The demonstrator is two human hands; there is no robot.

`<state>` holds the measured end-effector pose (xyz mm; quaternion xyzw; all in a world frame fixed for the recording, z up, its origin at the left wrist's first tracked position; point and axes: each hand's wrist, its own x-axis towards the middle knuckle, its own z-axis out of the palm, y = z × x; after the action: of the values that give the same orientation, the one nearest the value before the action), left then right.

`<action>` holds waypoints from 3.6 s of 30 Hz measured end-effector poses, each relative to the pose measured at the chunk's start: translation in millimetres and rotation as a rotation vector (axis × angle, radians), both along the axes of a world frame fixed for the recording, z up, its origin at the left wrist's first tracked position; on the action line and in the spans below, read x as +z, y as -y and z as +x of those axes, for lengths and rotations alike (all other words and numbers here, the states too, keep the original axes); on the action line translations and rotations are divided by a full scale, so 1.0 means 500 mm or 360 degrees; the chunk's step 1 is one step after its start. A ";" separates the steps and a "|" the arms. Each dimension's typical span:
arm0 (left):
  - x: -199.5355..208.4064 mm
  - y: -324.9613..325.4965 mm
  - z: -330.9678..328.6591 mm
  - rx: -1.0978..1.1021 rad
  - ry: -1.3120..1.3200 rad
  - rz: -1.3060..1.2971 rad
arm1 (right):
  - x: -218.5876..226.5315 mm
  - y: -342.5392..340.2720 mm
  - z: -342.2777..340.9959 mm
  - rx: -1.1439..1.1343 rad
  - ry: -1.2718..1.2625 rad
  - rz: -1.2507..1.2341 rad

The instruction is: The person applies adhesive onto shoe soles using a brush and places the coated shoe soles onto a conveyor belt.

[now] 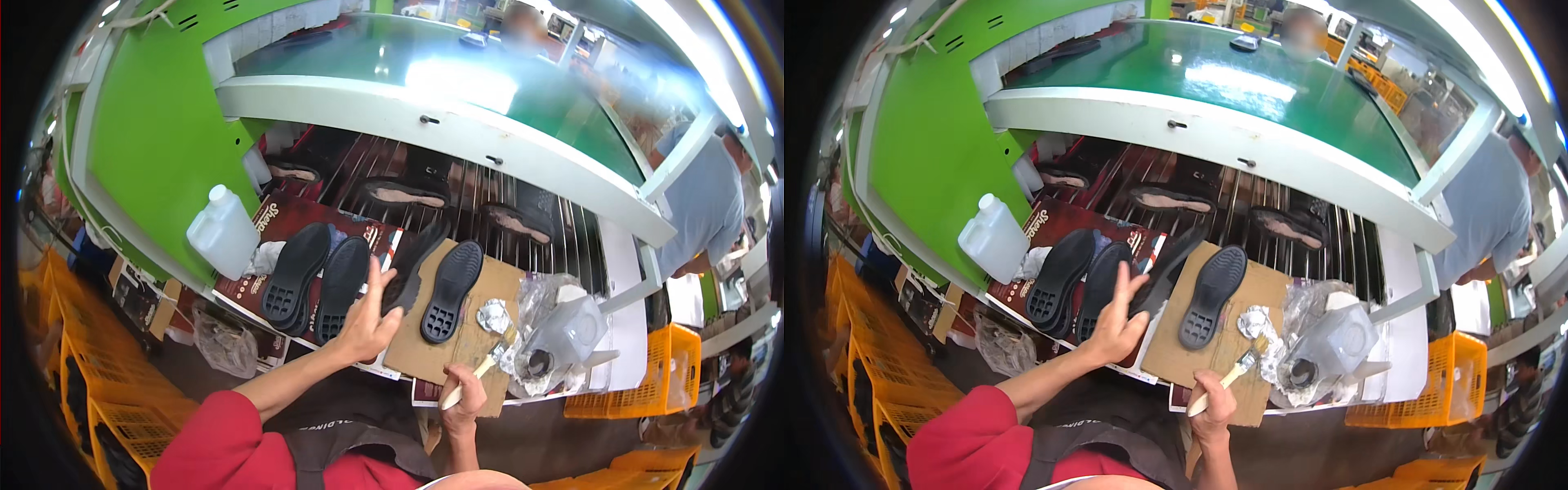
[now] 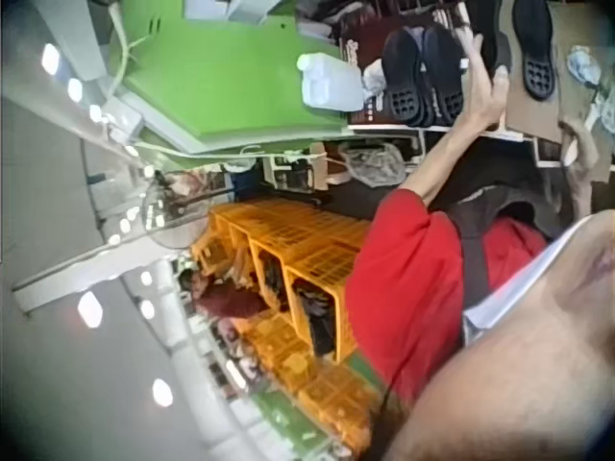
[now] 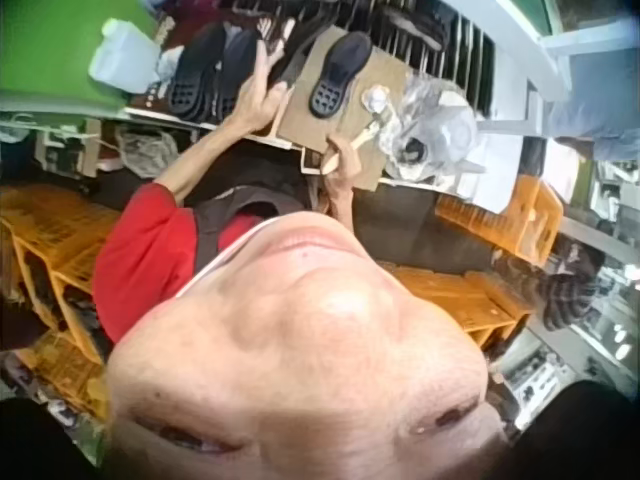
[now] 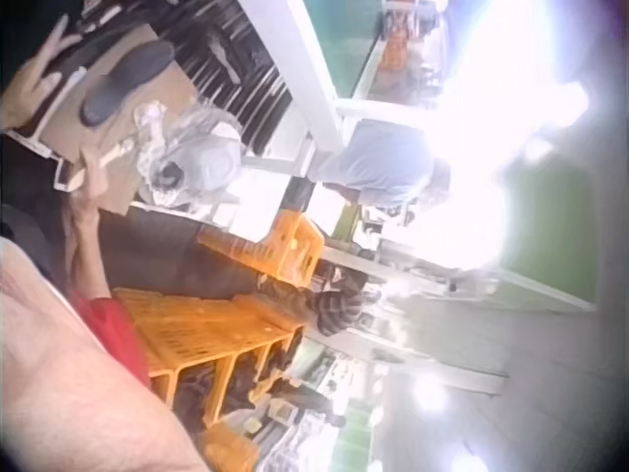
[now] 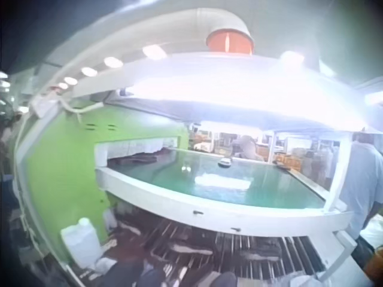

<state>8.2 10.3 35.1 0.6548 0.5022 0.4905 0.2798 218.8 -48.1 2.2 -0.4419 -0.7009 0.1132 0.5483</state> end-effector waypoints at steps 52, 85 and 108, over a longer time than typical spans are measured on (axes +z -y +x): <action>0.185 -0.073 0.041 -0.0447 0.0257 0.0671 | 0.017 0.042 0.026 0.0115 0.0075 -0.0106; -0.061 0.069 -0.214 0.0309 -0.1096 0.0153 | 0.155 -0.126 0.070 0.0128 0.0504 0.0406; -0.081 0.057 -0.202 0.0328 -0.1319 0.0079 | 0.463 -0.928 0.307 -0.0868 0.1157 -0.0288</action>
<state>-92.5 -18.3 -5.3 0.7494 0.6232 0.2234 -0.0120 372.4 415.8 233.8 -0.6673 -0.6931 -0.1367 0.2358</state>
